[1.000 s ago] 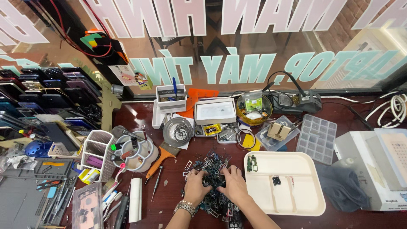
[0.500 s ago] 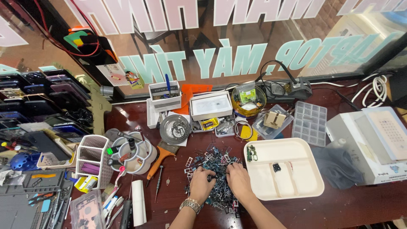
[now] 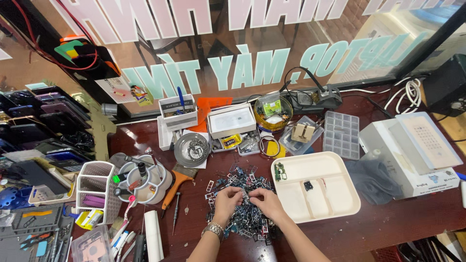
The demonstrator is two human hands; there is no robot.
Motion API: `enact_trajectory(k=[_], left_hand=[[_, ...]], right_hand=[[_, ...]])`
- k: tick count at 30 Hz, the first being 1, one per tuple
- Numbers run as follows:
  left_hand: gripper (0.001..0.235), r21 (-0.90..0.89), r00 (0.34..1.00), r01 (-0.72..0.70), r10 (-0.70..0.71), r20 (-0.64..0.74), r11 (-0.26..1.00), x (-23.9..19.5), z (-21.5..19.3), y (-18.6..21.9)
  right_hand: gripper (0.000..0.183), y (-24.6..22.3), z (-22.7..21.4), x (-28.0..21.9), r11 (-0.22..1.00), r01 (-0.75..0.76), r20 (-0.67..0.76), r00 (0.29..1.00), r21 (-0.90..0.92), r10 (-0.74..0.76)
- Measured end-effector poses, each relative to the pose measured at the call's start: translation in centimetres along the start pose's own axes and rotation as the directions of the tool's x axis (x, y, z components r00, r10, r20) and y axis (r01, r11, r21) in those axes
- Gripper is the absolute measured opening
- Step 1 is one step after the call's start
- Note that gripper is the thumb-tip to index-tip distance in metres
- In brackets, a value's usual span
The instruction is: The person sorts a large pile of small electronic components on a workbench, picking them up one by one and placing them into a compartmentalized tray. The person handles the components by hand, separating them into different sections of the tray.
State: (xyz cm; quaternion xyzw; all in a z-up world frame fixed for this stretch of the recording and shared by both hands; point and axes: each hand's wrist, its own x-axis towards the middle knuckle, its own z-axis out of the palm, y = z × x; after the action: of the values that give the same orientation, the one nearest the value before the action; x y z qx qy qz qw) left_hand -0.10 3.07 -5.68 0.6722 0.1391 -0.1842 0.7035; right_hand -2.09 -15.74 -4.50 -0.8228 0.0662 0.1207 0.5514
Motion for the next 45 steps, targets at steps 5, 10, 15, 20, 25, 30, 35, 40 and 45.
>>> enact_trajectory(k=[5,10,15,20,25,30,35,40,45], left_hand=[[0.020,0.191,1.000,-0.009,0.010,-0.005,0.982,-0.8,1.7,1.9],[0.030,0.291,0.988,-0.112,0.139,-0.073,0.950,-0.4,4.8,3.1],[0.023,0.507,0.955,-0.235,0.293,-0.037,0.829,1.2,9.6,4.1],[0.036,0.745,0.866,-0.461,0.429,0.258,0.483,2.0,14.9,5.1],[0.058,0.822,0.863,-0.489,0.298,0.407,0.292,2.9,17.8,4.9],[0.057,0.880,0.882,-0.439,0.275,0.383,0.180,3.3,18.8,4.8],[0.051,0.860,0.882,-0.410,0.373,0.289,0.303,2.6,18.7,5.7],[0.036,0.792,0.861,-0.290,0.508,-0.029,0.537,1.1,16.0,5.8],[0.027,0.701,0.852,-0.222,0.484,-0.199,0.678,-0.1,10.7,4.5]], right_hand=[[0.022,-0.3,-0.1,0.1,0.997,-0.051,0.021,0.998,-0.055,0.052],[0.018,1.4,-1.9,1.1,0.971,-0.012,-0.026,1.000,-0.239,0.005],[0.016,4.5,-8.0,5.2,0.967,-0.192,-0.251,0.940,0.166,0.230],[0.019,6.2,-13.2,8.2,0.969,-0.128,-0.353,0.934,-0.210,0.047],[0.015,4.6,-14.0,9.4,0.935,-0.199,-0.249,0.960,-0.293,0.127],[0.020,2.5,-14.2,9.1,0.919,-0.214,-0.203,0.967,-0.330,0.152],[0.020,1.7,-15.1,8.5,0.938,-0.143,-0.196,0.977,-0.316,0.082],[0.016,1.2,-14.8,7.5,0.968,-0.040,-0.183,0.983,-0.248,-0.006],[0.017,0.5,-10.9,6.8,0.996,0.011,0.010,1.000,-0.092,-0.010]])
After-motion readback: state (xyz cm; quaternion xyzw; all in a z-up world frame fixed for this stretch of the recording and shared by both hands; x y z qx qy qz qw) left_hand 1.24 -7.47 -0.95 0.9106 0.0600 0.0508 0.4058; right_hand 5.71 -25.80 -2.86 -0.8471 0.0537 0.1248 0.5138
